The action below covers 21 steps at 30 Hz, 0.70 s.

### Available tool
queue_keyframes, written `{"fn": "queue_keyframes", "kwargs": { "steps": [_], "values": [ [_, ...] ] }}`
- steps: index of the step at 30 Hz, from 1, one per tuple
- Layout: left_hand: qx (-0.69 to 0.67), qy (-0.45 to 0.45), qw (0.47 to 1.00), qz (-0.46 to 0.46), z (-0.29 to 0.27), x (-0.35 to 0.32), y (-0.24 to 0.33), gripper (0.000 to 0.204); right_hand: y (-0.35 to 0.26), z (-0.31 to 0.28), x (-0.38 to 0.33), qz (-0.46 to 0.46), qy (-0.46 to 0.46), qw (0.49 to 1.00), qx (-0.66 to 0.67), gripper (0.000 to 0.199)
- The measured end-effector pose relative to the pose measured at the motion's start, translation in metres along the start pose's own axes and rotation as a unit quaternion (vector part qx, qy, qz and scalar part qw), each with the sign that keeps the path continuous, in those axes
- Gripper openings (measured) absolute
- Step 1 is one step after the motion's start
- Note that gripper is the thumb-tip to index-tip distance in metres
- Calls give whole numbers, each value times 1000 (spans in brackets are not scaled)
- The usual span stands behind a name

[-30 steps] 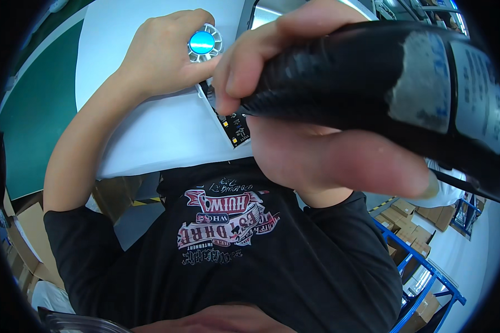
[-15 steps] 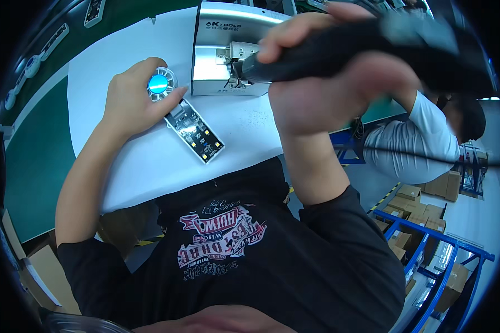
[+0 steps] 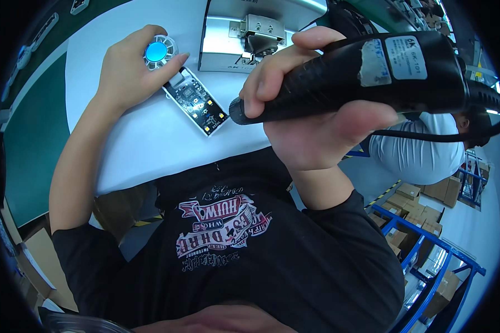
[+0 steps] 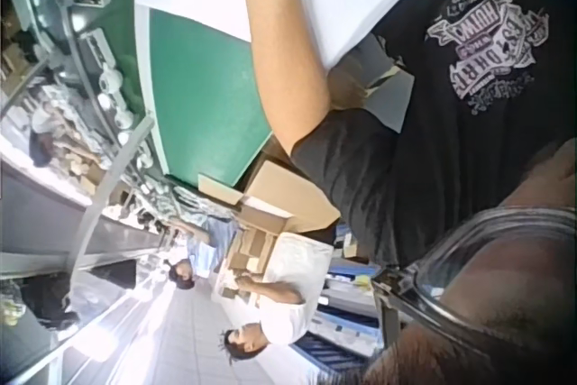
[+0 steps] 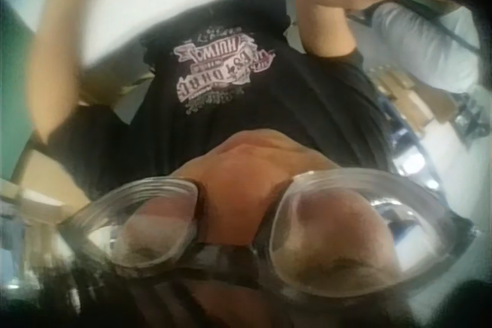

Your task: Assembling electronic components using an electric screwdriver at a workstation.

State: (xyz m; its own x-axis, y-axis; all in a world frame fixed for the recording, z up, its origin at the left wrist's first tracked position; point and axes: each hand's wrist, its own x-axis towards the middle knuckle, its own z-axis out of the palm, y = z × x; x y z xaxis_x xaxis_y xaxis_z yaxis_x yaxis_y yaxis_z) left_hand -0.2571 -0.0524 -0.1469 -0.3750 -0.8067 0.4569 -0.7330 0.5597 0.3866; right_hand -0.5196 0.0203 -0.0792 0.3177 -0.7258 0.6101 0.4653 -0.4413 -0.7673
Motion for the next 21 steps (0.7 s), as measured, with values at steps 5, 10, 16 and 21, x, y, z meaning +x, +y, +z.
{"fn": "queue_keyframes", "kwargs": {
  "steps": [5, 10, 16, 21],
  "values": [
    [-21, -5, 1000, 1, -7, 5, 7, 52, -6, 4, -2, -13, -37, 999, -27, 102],
    [-20, 13, 1000, 10, -6, -1, 11, 54, -13, 5, -4, 27, -35, 999, 31, 103],
    [-40, 0, 999, -8, -6, 2, 8, 54, -29, 0, 8, -16, -7, 1000, -2, 103],
    [-32, -10, 999, -21, -8, 7, 4, 59, -19, 11, 11, -20, 25, 998, 50, 100]
  ]
}}
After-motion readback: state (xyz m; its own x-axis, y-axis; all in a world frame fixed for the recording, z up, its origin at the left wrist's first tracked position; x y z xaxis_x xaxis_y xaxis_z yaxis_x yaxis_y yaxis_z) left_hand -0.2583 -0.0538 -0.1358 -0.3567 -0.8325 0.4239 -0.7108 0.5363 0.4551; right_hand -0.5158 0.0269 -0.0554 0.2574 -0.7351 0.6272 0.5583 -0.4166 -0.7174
